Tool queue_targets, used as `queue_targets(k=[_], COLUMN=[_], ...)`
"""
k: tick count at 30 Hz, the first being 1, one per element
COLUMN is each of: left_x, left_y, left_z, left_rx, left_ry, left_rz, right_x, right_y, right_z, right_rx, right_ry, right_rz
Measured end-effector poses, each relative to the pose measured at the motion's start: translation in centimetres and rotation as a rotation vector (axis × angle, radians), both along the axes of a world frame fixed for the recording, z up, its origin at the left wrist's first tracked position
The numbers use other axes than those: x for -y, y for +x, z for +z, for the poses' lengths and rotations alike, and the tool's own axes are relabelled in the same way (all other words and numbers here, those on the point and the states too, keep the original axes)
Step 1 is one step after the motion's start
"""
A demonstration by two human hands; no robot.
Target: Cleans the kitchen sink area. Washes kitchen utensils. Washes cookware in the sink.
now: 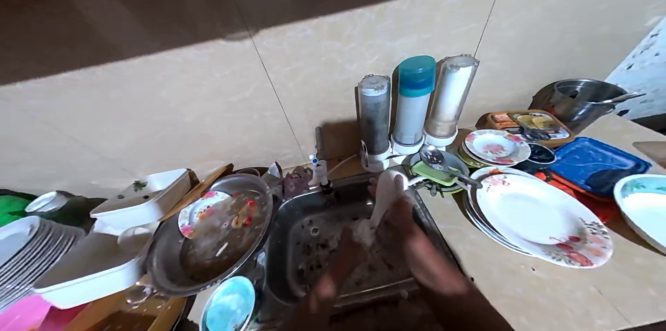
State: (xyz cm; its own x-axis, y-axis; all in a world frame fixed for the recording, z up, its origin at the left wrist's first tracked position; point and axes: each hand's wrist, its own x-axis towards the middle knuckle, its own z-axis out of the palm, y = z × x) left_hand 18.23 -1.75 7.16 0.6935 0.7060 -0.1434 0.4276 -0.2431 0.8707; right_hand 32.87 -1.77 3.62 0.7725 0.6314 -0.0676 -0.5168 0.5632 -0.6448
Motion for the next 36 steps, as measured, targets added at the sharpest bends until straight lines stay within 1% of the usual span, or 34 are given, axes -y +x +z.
queue_targets(k=[2, 4, 5, 6, 7, 8, 9, 10, 11, 12, 13, 14, 15, 16, 18, 19, 20, 21, 24, 26, 28, 30, 31, 32, 34, 35, 36], left_x=[0.7, 0.5, 0.1, -0.5, -1.0, -1.5, -2.0, -2.5, -3.0, -3.3, -3.6, -3.9, -4.4, -5.0, -6.1, -6.4, -6.6, -6.6, -7.6, -8.1, -8.4, -8.5, -8.4, -8.2, -8.0, -8.0, -7.8], left_y=[-1.7, -4.7, -6.3, -8.1, -10.1, -12.6, -15.2, -17.9, -20.3, -22.2, -23.9, -25.3, -26.4, -27.2, -27.9, -27.8, -27.4, -26.8, -26.0, -26.4, -27.0, -27.3, -27.4, -27.4, -27.6, -27.8, -27.9], left_z=[1.2, -0.2, -1.3, -2.0, -2.2, -2.3, -2.9, -3.8, -4.6, -4.9, -4.7, -4.4, -4.4, -4.6, -5.6, -6.2, -6.8, -7.2, -7.1, -6.6, -6.6, -6.9, -6.9, -6.6, -6.2, -6.2, -6.3], left_rx=[-0.093, -0.070, -0.023, -0.020, -0.065, -0.119, -0.126, -0.113, -0.144, -0.213, -0.310, -0.409, -0.488, -0.547, -0.620, -0.647, -0.691, -0.762, -0.891, -0.872, -0.835, -0.814, -0.806, -0.796, -0.735, -0.700, -0.671], left_ry=[0.114, 0.150, 0.236, 0.338, 0.393, 0.416, 0.470, 0.553, 0.631, 0.647, 0.604, 0.525, 0.465, 0.420, 0.403, 0.431, 0.463, 0.472, 0.438, 0.419, 0.440, 0.484, 0.490, 0.473, 0.432, 0.421, 0.418], left_rz=[0.014, 0.115, 0.206, 0.293, 0.379, 0.453, 0.523, 0.599, 0.687, 0.775, 0.837, 0.861, 0.857, 0.829, 0.737, 0.687, 0.641, 0.600, 0.507, 0.438, 0.378, 0.338, 0.328, 0.319, 0.315, 0.327, 0.334], right_x=[-0.2, -0.1, 0.4, 0.9, 1.5, 2.0, 2.4, 2.7, 2.9, 3.0, 3.2, 3.3, 3.2, 3.1, 2.0, 1.0, 0.1, -0.9, -3.7, -6.1, -8.4, -10.9, -12.1, -13.1, -15.4, -17.2, -19.1], right_y=[3.0, 7.3, 9.7, 12.3, 14.9, 17.2, 19.3, 21.0, 22.5, 23.7, 24.3, 24.4, 23.9, 22.8, 19.3, 17.1, 14.5, 11.6, 2.0, -4.3, -10.2, -15.4, -17.9, -20.1, -23.8, -25.3, -26.5], right_z=[2.3, 3.7, 4.1, 3.8, 3.3, 2.5, 1.5, 0.3, -1.1, -2.2, -2.8, -3.2, -3.3, -3.1, -2.0, -1.2, -0.2, 0.8, 3.1, 3.2, 3.2, 2.8, 2.7, 2.7, 4.1, 4.7, 5.0], right_rx=[0.008, 0.134, 0.266, 0.474, 0.709, 0.956, 1.169, 1.337, 1.469, 1.556, 1.591, 1.568, 1.501, 1.460, 1.439, 1.477, 1.542, 1.614, 1.771, 1.799, 1.829, 1.844, 1.844, 1.833, 1.755, 1.721, 1.704], right_ry=[-0.099, -0.178, -0.265, -0.421, -0.609, -0.767, -0.895, -0.991, -1.055, -1.086, -1.104, -1.104, -1.069, -1.014, -0.852, -0.733, -0.605, -0.473, -0.101, 0.130, 0.262, 0.297, 0.265, 0.177, -0.134, -0.290, -0.414], right_rz=[-0.130, -0.289, -0.348, -0.381, -0.382, -0.344, -0.284, -0.220, -0.162, -0.101, -0.034, 0.016, 0.009, -0.082, -0.372, -0.503, -0.586, -0.623, -0.558, -0.473, -0.348, -0.231, -0.158, -0.035, 0.388, 0.559, 0.661])
